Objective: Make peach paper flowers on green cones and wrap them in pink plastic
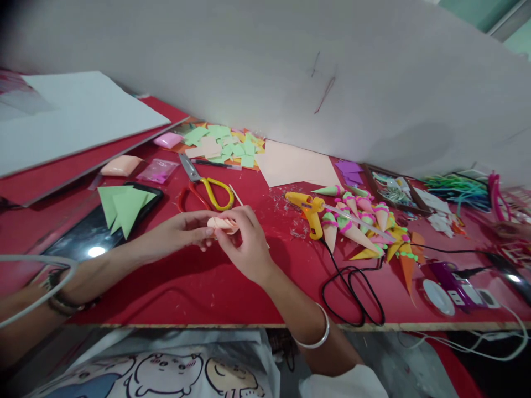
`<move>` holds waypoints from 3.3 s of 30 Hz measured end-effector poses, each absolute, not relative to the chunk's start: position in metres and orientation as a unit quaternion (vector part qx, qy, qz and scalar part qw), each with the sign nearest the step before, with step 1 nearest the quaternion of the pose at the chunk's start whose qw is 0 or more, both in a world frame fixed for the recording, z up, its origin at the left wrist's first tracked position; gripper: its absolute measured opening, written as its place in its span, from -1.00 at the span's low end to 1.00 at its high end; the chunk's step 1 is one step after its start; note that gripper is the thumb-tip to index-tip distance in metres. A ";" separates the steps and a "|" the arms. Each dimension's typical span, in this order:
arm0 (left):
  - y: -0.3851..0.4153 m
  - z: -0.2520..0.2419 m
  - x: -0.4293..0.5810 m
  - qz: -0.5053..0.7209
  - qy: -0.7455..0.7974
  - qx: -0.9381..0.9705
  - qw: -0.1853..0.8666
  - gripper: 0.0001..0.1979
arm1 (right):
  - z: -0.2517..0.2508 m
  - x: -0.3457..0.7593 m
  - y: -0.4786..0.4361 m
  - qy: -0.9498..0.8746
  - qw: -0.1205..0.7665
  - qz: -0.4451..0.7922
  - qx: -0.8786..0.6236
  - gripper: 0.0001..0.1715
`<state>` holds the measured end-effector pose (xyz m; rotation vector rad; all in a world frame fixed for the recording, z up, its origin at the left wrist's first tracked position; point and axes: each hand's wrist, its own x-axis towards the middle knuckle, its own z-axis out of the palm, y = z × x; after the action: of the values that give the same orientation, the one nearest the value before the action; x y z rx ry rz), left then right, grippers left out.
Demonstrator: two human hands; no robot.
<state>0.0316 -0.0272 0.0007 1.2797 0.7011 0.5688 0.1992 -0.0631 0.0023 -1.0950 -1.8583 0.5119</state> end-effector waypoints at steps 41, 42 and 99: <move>-0.023 -0.006 0.031 0.266 0.337 0.566 0.704 -0.73 | -0.007 0.202 -0.061 -0.811 0.405 0.139 -0.400 -0.79; -0.024 -0.005 0.031 0.261 0.341 0.571 0.700 -0.74 | -0.007 0.202 -0.061 -0.809 0.406 0.139 -0.401 -0.80; -0.019 -0.002 0.023 0.250 0.320 0.815 0.413 -0.60 | -0.001 0.202 -0.061 -0.768 0.456 0.175 -0.415 -0.82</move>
<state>0.0232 -0.0190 -0.0015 2.0502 0.8036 0.6276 0.2019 -0.0608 -0.0011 -1.0237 -1.8934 0.4316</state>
